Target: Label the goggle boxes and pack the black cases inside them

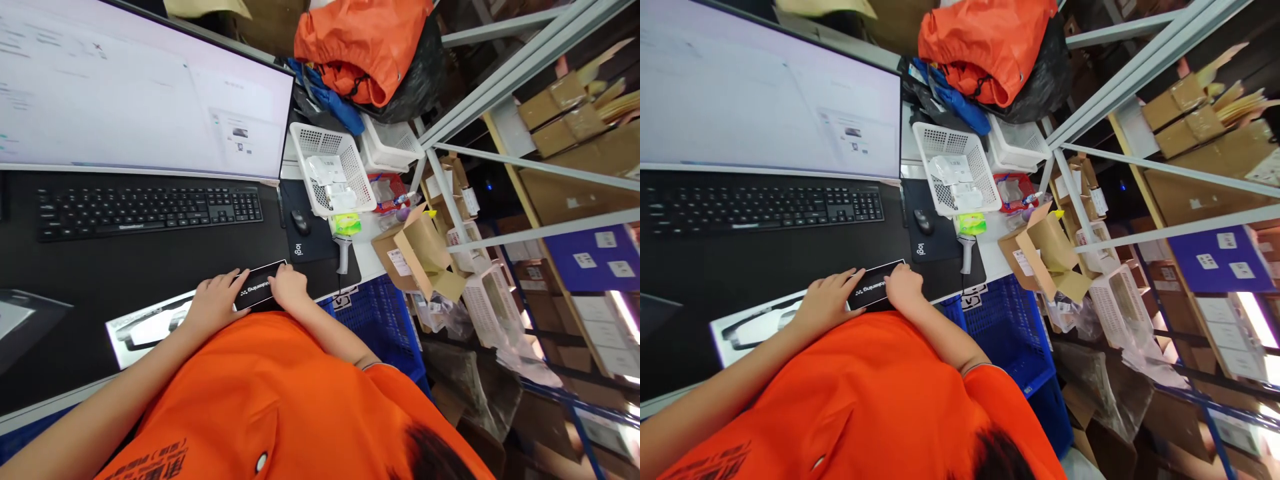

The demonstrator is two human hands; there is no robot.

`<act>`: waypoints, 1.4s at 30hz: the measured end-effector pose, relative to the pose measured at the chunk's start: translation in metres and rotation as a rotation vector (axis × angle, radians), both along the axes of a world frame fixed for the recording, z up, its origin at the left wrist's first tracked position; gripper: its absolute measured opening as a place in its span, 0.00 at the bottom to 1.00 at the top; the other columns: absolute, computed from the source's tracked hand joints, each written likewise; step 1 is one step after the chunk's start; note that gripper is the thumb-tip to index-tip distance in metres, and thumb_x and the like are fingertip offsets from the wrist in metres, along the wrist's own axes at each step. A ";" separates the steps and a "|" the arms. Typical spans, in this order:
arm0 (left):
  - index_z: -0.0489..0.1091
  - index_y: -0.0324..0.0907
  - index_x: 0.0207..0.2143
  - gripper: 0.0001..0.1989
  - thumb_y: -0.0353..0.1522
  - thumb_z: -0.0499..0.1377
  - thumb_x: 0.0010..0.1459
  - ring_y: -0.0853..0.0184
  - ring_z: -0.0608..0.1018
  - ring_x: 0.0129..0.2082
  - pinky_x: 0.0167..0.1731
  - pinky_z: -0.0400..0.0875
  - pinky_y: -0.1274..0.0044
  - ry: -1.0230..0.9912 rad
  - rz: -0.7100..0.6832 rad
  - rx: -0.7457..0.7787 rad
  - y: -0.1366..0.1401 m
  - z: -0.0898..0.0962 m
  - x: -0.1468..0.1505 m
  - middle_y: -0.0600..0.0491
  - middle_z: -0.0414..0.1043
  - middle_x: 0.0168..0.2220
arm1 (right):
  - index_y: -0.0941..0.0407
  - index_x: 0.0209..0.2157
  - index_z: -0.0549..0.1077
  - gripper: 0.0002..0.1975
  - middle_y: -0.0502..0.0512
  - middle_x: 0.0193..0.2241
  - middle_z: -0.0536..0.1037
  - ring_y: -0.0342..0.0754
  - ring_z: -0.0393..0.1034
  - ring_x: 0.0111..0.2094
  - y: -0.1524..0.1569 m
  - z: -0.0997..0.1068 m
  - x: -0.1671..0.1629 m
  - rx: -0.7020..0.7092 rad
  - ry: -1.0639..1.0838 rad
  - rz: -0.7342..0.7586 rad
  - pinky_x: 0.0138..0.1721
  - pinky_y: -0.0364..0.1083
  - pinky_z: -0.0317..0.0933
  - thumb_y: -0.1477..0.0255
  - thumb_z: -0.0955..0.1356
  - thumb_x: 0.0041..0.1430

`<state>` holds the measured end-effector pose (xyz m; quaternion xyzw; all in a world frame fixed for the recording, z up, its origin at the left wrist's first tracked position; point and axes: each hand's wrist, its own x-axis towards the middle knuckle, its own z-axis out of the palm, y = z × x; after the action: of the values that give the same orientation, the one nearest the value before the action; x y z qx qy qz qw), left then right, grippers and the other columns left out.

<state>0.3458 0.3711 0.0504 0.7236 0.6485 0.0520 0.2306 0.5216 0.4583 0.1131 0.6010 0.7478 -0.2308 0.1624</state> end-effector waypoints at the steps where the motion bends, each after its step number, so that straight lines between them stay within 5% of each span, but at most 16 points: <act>1: 0.59 0.36 0.76 0.46 0.44 0.65 0.58 0.39 0.72 0.66 0.63 0.64 0.52 -0.016 0.011 0.031 -0.001 -0.004 -0.001 0.34 0.65 0.72 | 0.68 0.63 0.74 0.30 0.79 0.57 0.79 0.64 0.81 0.53 0.003 -0.001 -0.011 -0.038 -0.046 -0.012 0.53 0.58 0.74 0.56 0.69 0.75; 5: 0.61 0.39 0.74 0.46 0.45 0.64 0.57 0.41 0.74 0.62 0.58 0.65 0.56 -0.029 0.053 0.097 -0.005 -0.010 -0.005 0.38 0.72 0.67 | 0.70 0.63 0.73 0.40 0.84 0.60 0.76 0.67 0.77 0.60 0.014 0.004 -0.030 -0.178 -0.152 -0.044 0.58 0.59 0.72 0.48 0.72 0.69; 8: 0.62 0.39 0.74 0.45 0.45 0.64 0.57 0.41 0.74 0.62 0.57 0.65 0.57 -0.031 0.061 0.111 -0.004 -0.007 -0.003 0.38 0.73 0.66 | 0.66 0.65 0.71 0.42 0.75 0.60 0.79 0.63 0.77 0.60 0.020 0.021 -0.020 -0.163 -0.074 -0.145 0.57 0.54 0.72 0.48 0.76 0.65; 12: 0.63 0.40 0.73 0.44 0.45 0.63 0.57 0.41 0.74 0.60 0.56 0.65 0.56 -0.041 0.070 0.136 -0.003 -0.008 0.000 0.38 0.73 0.66 | 0.53 0.44 0.79 0.18 0.58 0.48 0.85 0.55 0.80 0.51 0.026 0.041 -0.008 -0.145 0.099 -0.091 0.47 0.47 0.70 0.52 0.72 0.70; 15: 0.64 0.39 0.72 0.44 0.45 0.63 0.56 0.40 0.75 0.60 0.55 0.64 0.56 -0.061 0.081 0.149 -0.003 -0.011 -0.001 0.37 0.74 0.65 | 0.54 0.31 0.73 0.15 0.53 0.39 0.84 0.50 0.79 0.44 0.022 0.045 -0.013 -0.078 0.179 0.007 0.40 0.43 0.64 0.62 0.73 0.69; 22: 0.67 0.39 0.70 0.45 0.51 0.66 0.54 0.39 0.74 0.62 0.61 0.61 0.53 -0.087 0.106 0.134 0.001 -0.007 0.000 0.37 0.73 0.65 | 0.52 0.37 0.67 0.06 0.37 0.20 0.69 0.42 0.72 0.21 0.021 0.040 -0.002 -0.248 0.649 -0.141 0.27 0.38 0.61 0.78 0.65 0.63; 25: 0.71 0.43 0.67 0.41 0.52 0.66 0.55 0.40 0.76 0.60 0.61 0.61 0.51 -0.089 0.138 0.105 0.004 -0.003 0.005 0.39 0.74 0.65 | 0.53 0.45 0.72 0.06 0.45 0.31 0.79 0.44 0.79 0.31 0.034 0.036 0.027 -0.074 0.600 -0.229 0.36 0.41 0.69 0.72 0.68 0.68; 27: 0.73 0.45 0.65 0.36 0.49 0.64 0.58 0.40 0.76 0.59 0.61 0.61 0.50 -0.086 0.135 0.119 0.005 -0.003 0.008 0.39 0.74 0.65 | 0.56 0.53 0.74 0.14 0.56 0.45 0.83 0.47 0.81 0.42 0.035 0.030 0.046 0.059 0.505 -0.247 0.46 0.44 0.72 0.67 0.72 0.68; 29: 0.76 0.44 0.62 0.30 0.46 0.60 0.61 0.41 0.77 0.58 0.63 0.59 0.48 -0.082 0.138 0.150 0.006 -0.006 0.010 0.39 0.76 0.63 | 0.58 0.56 0.77 0.18 0.62 0.53 0.83 0.49 0.80 0.49 0.028 0.022 0.058 0.016 0.428 -0.202 0.53 0.46 0.72 0.65 0.73 0.69; 35: 0.76 0.41 0.62 0.35 0.50 0.64 0.56 0.39 0.77 0.57 0.67 0.55 0.46 -0.076 0.133 0.161 0.007 -0.013 0.009 0.37 0.78 0.59 | 0.61 0.58 0.81 0.23 0.69 0.55 0.83 0.58 0.80 0.57 -0.004 0.006 0.037 -0.059 0.118 -0.063 0.60 0.51 0.70 0.59 0.68 0.75; 38: 0.76 0.41 0.63 0.39 0.52 0.67 0.53 0.37 0.77 0.58 0.67 0.53 0.45 -0.061 0.123 0.151 0.007 -0.010 0.010 0.36 0.77 0.60 | 0.63 0.56 0.82 0.26 0.75 0.55 0.83 0.64 0.79 0.59 0.006 0.008 0.014 -0.100 -0.104 -0.012 0.57 0.56 0.71 0.55 0.66 0.76; 42: 0.75 0.41 0.63 0.40 0.52 0.67 0.53 0.38 0.77 0.57 0.67 0.54 0.46 -0.053 0.129 0.122 0.008 -0.006 0.009 0.37 0.77 0.60 | 0.60 0.51 0.83 0.26 0.70 0.53 0.84 0.60 0.80 0.55 0.026 0.014 0.008 -0.161 -0.154 0.028 0.49 0.49 0.69 0.51 0.69 0.73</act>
<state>0.3552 0.3791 0.0439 0.6914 0.6830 0.1254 0.1993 0.5299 0.4845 0.1268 0.5912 0.7206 -0.2412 0.2702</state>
